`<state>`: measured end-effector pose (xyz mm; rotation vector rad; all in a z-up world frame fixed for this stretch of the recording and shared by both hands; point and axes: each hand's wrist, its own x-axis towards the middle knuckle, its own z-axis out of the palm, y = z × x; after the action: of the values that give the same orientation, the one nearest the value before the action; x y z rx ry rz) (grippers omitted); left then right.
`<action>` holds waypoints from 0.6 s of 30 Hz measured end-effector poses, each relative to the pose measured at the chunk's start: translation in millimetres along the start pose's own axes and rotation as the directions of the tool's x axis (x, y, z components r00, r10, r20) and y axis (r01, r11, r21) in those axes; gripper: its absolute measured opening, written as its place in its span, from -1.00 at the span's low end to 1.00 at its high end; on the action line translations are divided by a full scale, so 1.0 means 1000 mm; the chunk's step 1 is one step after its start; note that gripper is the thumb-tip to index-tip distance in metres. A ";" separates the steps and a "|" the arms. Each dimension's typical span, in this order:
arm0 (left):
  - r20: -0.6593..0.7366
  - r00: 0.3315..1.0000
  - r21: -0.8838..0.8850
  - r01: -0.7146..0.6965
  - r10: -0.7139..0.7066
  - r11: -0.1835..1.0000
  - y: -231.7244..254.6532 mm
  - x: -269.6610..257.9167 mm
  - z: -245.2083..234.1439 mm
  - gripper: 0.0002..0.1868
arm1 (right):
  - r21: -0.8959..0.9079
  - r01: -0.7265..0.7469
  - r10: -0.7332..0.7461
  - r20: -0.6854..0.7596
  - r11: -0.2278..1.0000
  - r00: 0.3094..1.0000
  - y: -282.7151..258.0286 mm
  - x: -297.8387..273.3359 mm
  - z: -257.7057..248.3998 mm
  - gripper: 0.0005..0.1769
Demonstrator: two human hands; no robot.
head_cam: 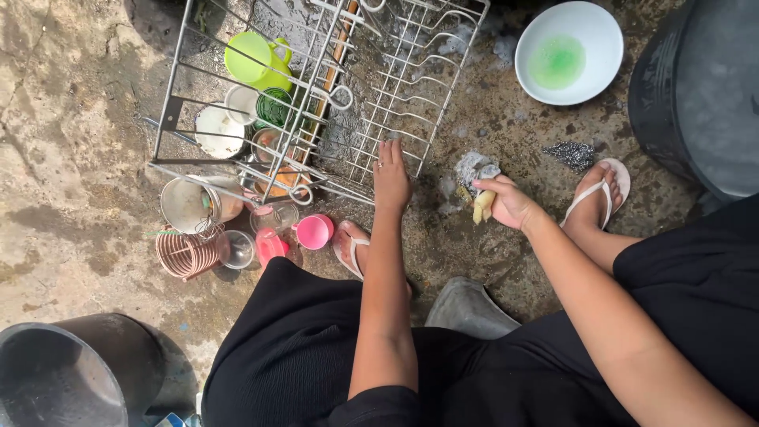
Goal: Cleaning a wire dish rack using a sponge, scrub pad, and dish soap in an outdoor area.
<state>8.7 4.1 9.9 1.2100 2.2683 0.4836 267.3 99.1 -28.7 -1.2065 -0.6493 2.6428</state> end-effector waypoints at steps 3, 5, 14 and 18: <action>-0.005 0.999 0.003 0.046 -0.046 0.999 0.008 -0.018 -0.009 0.00 | -0.010 0.014 -0.014 -0.067 1.000 0.998 0.000 -0.007 0.020 -0.68; -0.076 0.997 0.018 0.014 -0.013 1.000 0.005 -0.030 0.002 -0.03 | -0.008 0.028 -0.029 -0.043 1.000 0.999 0.001 -0.006 0.024 -0.68; -0.197 0.972 -0.290 -0.183 0.128 0.939 0.057 -0.082 0.035 -0.44 | -0.074 0.074 -0.072 0.030 0.995 0.997 0.002 -0.007 0.035 -0.67; -0.034 0.999 -0.762 -0.010 -0.024 0.647 0.067 -0.083 0.043 -0.20 | -0.158 -0.002 0.009 0.048 0.987 0.999 0.013 0.001 0.015 -0.61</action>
<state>116.5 -26.7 33.9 0.7291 1.7443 1.3158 256.1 82.8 -26.4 -1.1880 -0.8795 2.6757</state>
